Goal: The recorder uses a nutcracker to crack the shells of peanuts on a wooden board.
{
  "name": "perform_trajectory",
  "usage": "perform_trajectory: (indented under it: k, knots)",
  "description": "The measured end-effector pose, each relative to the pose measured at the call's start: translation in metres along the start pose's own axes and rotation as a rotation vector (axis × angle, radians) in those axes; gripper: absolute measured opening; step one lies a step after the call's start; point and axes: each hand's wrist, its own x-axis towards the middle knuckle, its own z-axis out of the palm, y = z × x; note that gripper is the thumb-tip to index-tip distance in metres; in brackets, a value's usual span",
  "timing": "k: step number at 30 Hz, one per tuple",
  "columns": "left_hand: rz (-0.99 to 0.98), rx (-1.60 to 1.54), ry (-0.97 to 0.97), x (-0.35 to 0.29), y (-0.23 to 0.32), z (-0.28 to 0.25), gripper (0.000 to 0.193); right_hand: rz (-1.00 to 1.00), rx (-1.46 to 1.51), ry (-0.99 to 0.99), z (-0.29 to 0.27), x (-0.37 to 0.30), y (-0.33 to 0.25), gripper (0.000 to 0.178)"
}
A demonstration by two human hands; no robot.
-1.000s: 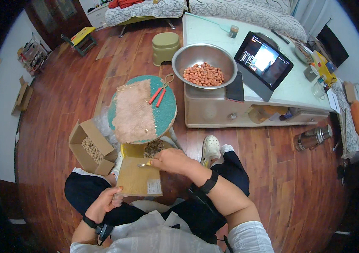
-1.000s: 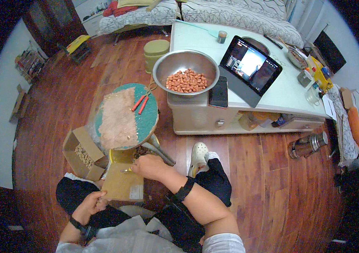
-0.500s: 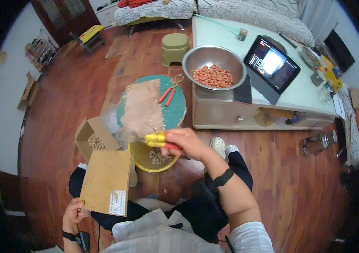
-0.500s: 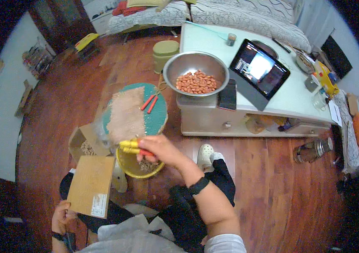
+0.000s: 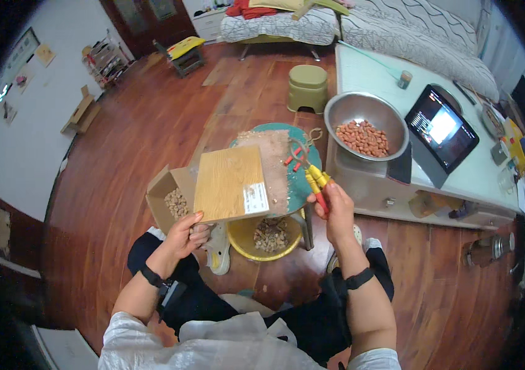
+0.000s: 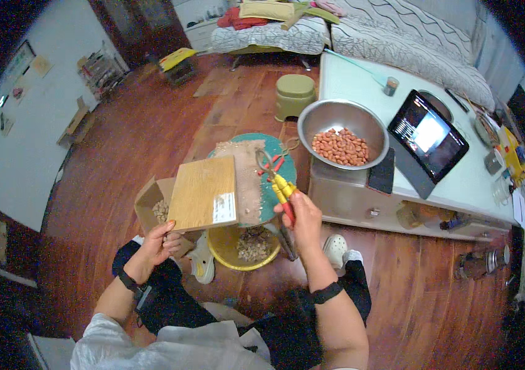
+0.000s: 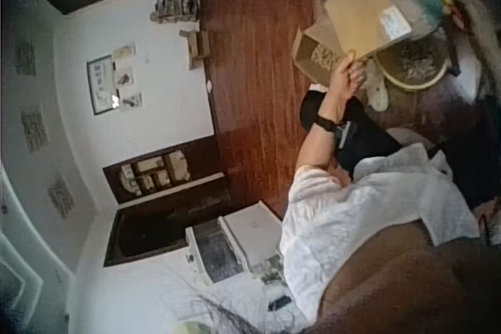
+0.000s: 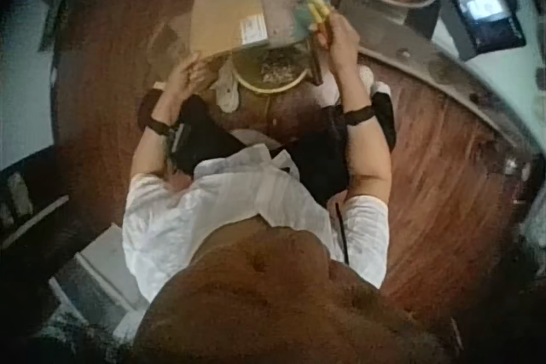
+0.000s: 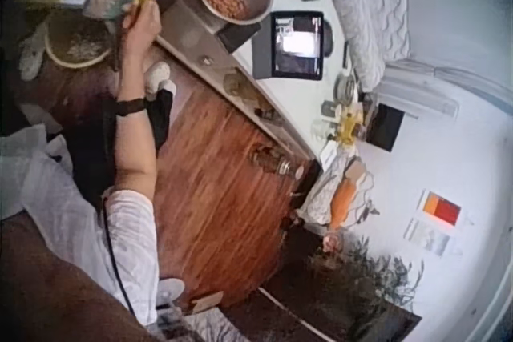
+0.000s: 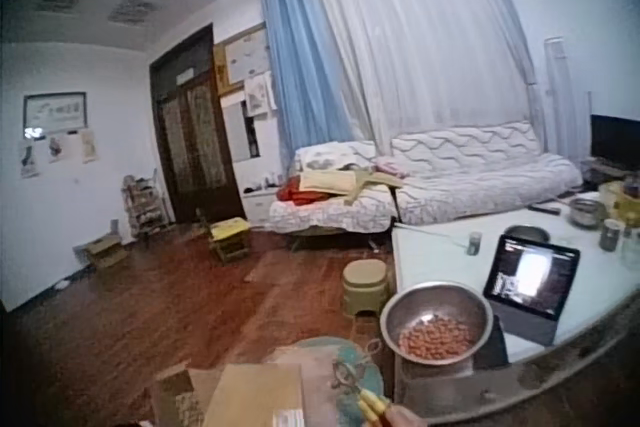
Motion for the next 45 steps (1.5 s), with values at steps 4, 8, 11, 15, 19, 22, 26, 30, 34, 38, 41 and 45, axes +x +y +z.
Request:
perform_trajectory:
  k: [4,8,11,15,19,22,26,30,34,38,41,45]
  knots:
    - [-0.049,0.005,0.014,0.037,-0.008,0.02,0.018,-0.072,-0.222,0.021,0.014,0.004,0.005,0.035]
    - [-0.095,0.077,0.013,0.058,-0.017,0.014,0.02,-0.217,-0.331,0.014,0.032,0.01,0.012,0.034]
    - [-0.124,0.331,0.125,0.066,-0.018,0.023,0.024,-0.355,-0.484,0.05,0.038,0.018,0.02,0.035]
    - [-0.102,0.807,0.173,0.066,-0.009,0.013,0.029,-0.467,-0.825,0.042,0.051,0.019,0.028,0.04]
    - [0.175,1.057,0.286,0.077,-0.025,-0.002,0.031,-0.722,-1.073,0.069,0.056,0.023,0.04,0.044]
    - [0.221,1.031,0.262,0.075,-0.023,-0.014,0.032,-0.808,-1.131,0.076,0.064,0.028,0.05,0.046]
    - [0.308,0.978,0.315,0.073,-0.015,-0.045,0.027,-0.8,-1.172,0.05,0.071,0.031,0.051,0.048]
    - [0.185,0.748,0.399,0.061,0.012,-0.016,0.03,-0.746,-1.202,0.04,0.067,0.033,0.053,0.047]
    - [0.195,0.637,0.383,0.065,0.031,0.011,0.032,-0.732,-1.228,0.045,0.068,0.035,0.059,0.048]
    - [0.273,0.591,0.268,0.082,0.034,0.016,0.033,-0.703,-1.262,0.041,0.068,0.035,0.063,0.049]
    - [0.351,0.615,0.22,0.096,0.03,0.016,0.033,-0.692,-1.292,0.035,0.068,0.037,0.068,0.05]
    - [0.464,0.819,0.237,0.11,0.021,0.026,0.024,-0.713,-1.354,0.041,0.067,0.038,0.072,0.05]
